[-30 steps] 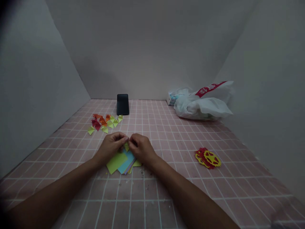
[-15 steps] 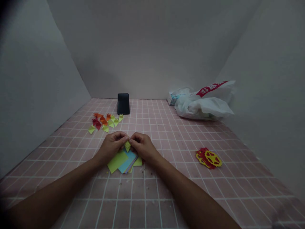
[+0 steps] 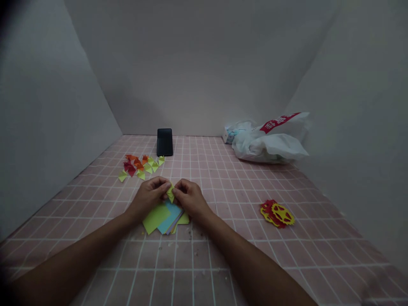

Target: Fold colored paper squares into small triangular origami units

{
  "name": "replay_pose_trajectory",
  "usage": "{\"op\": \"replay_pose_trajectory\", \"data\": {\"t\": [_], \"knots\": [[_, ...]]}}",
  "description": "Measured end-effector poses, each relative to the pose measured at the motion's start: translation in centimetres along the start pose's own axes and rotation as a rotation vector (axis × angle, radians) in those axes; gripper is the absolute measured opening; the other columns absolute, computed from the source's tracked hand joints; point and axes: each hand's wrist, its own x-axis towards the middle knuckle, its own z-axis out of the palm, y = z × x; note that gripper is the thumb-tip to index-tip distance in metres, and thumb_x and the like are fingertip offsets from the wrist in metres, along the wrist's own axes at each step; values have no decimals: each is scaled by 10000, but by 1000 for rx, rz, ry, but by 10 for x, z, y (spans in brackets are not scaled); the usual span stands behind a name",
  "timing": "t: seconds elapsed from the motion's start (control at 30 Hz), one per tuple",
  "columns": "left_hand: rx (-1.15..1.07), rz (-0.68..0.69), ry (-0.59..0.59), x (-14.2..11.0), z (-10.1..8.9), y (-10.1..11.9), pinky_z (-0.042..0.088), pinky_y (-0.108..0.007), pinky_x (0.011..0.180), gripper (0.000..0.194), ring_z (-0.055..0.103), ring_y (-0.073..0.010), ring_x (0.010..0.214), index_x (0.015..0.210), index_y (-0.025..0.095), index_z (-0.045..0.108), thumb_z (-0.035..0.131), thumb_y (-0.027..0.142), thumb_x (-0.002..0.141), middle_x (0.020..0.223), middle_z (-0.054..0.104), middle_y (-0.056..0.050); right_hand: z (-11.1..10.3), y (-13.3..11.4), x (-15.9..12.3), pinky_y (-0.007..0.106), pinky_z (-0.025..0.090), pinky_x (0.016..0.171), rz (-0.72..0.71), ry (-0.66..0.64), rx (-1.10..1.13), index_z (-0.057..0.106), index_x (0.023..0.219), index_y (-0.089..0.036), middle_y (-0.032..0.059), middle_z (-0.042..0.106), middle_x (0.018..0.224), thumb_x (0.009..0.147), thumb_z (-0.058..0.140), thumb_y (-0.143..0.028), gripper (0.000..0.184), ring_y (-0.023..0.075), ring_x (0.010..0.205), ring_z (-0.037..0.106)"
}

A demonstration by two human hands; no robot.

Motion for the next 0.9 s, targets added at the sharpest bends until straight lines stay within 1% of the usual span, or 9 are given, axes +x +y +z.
{"op": "replay_pose_trajectory", "data": {"t": [0.1, 0.17, 0.27, 0.37, 0.53, 0.7, 0.83, 0.9], "knots": [[-70, -41, -35, 1, 0, 0, 438, -233, 572, 226, 556, -107, 536, 801, 145, 609, 628, 369, 776, 595, 609, 17, -2, -3, 0, 223, 347, 462, 11, 44, 39, 483, 672, -196, -33, 536, 542, 730, 623, -337, 207, 101, 476, 457], [-104, -68, -68, 1, 2, -1, 450, -238, 590, 238, 573, -110, 552, 796, 140, 611, 643, 372, 763, 614, 626, 6, -3, -4, 0, 226, 363, 475, 13, 71, 66, 489, 679, -195, -24, 555, 555, 729, 631, -345, 213, 105, 490, 471], [-100, -68, -77, 0, 3, -3, 426, -221, 558, 237, 542, -95, 514, 731, 139, 593, 650, 367, 757, 577, 613, 12, -4, -3, 0, 228, 376, 495, 18, 84, 101, 498, 681, -192, -23, 558, 552, 730, 637, -345, 212, 106, 495, 481], [-74, -62, -42, 0, 4, -4, 390, -210, 528, 242, 506, -86, 483, 690, 146, 569, 642, 366, 762, 539, 592, 24, -2, -2, 1, 227, 376, 499, 23, 79, 130, 496, 674, -191, -31, 553, 544, 718, 650, -347, 224, 103, 483, 479], [-32, -51, -3, -1, 5, -6, 363, -210, 509, 249, 475, -87, 477, 693, 156, 551, 627, 380, 770, 521, 547, 44, 0, -1, 0, 228, 378, 505, 12, 76, 130, 491, 664, -190, -34, 546, 549, 708, 656, -343, 230, 100, 490, 481], [-17, -8, -17, -3, 6, -5, 360, -215, 515, 236, 462, -89, 492, 703, 152, 561, 609, 370, 779, 535, 518, 46, 4, 3, -1, 224, 370, 489, -9, 101, 153, 494, 673, -193, -36, 541, 558, 723, 651, -362, 236, 101, 492, 481], [-25, -20, -39, -2, 6, -2, 336, -216, 494, 266, 438, -85, 471, 679, 153, 557, 621, 398, 760, 521, 500, 46, 3, 4, -1, 223, 387, 494, 26, 37, 184, 516, 702, -184, -24, 564, 579, 739, 650, -410, 266, 96, 487, 492], [-28, -50, -54, -2, 6, 0, 315, -212, 474, 285, 416, -78, 444, 673, 154, 553, 634, 419, 741, 503, 492, 50, 0, 3, 1, 225, 396, 498, 14, 23, 189, 520, 714, -186, -26, 565, 587, 733, 659, -426, 278, 97, 489, 496]]}}
